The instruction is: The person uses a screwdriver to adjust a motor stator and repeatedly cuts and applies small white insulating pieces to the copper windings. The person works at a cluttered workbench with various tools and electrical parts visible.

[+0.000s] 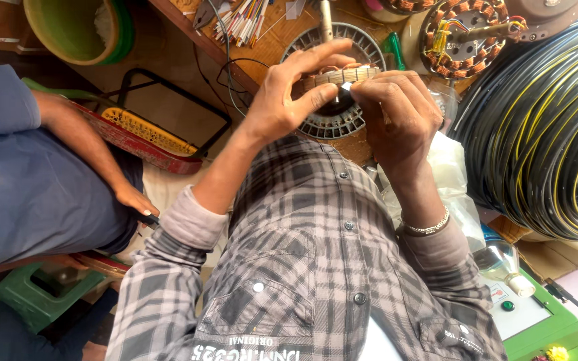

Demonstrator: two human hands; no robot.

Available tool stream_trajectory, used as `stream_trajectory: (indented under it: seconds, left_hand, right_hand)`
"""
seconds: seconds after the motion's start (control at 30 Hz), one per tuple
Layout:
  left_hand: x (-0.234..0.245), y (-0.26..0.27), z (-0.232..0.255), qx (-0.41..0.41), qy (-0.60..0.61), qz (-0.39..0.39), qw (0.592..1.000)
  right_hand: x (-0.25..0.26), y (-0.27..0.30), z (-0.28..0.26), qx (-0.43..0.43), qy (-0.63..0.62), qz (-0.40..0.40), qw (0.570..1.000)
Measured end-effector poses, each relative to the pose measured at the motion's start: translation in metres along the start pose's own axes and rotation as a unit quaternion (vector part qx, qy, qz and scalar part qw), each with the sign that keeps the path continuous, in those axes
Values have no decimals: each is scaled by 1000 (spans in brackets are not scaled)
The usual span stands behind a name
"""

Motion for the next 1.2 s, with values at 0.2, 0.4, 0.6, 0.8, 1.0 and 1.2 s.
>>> stream_trajectory:
  seconds: [0.2, 0.4, 0.6, 0.8, 1.0, 1.2]
  left_hand:
    - [0, -4, 3, 71, -39, -35, 996]
    - [-4, -2, 15, 14, -116, -4, 993]
    - [-6, 2, 9, -20, -131, 3, 991]
    - [-8, 2, 1, -36, -131, 0, 991]
    - [-8, 0, 0, -35, -130, -1, 991]
    - [-7, -4, -13, -52, -122, -17, 991]
  right_hand:
    - [0, -1, 6, 4, -14, -8, 1000]
    - [1, -1, -1, 0, 12, -13, 1000]
    - [-1, 0, -6, 27, 60, -16, 998]
    - [1, 1, -8, 33, 81, -36, 995]
    - [-4, 2, -6, 52, 104, -14, 993]
    - [-15, 7, 9, 100, 135, 36, 985]
Point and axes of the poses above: each hand's wrist, its own y-axis away from the middle knuckle, its own x-axis out of the back of the hand, z = x × y, the point moved 1 cm from there along -y, towards the middle knuckle, and after that the axes turned 3 degrees about z, right-handed, at the moved point
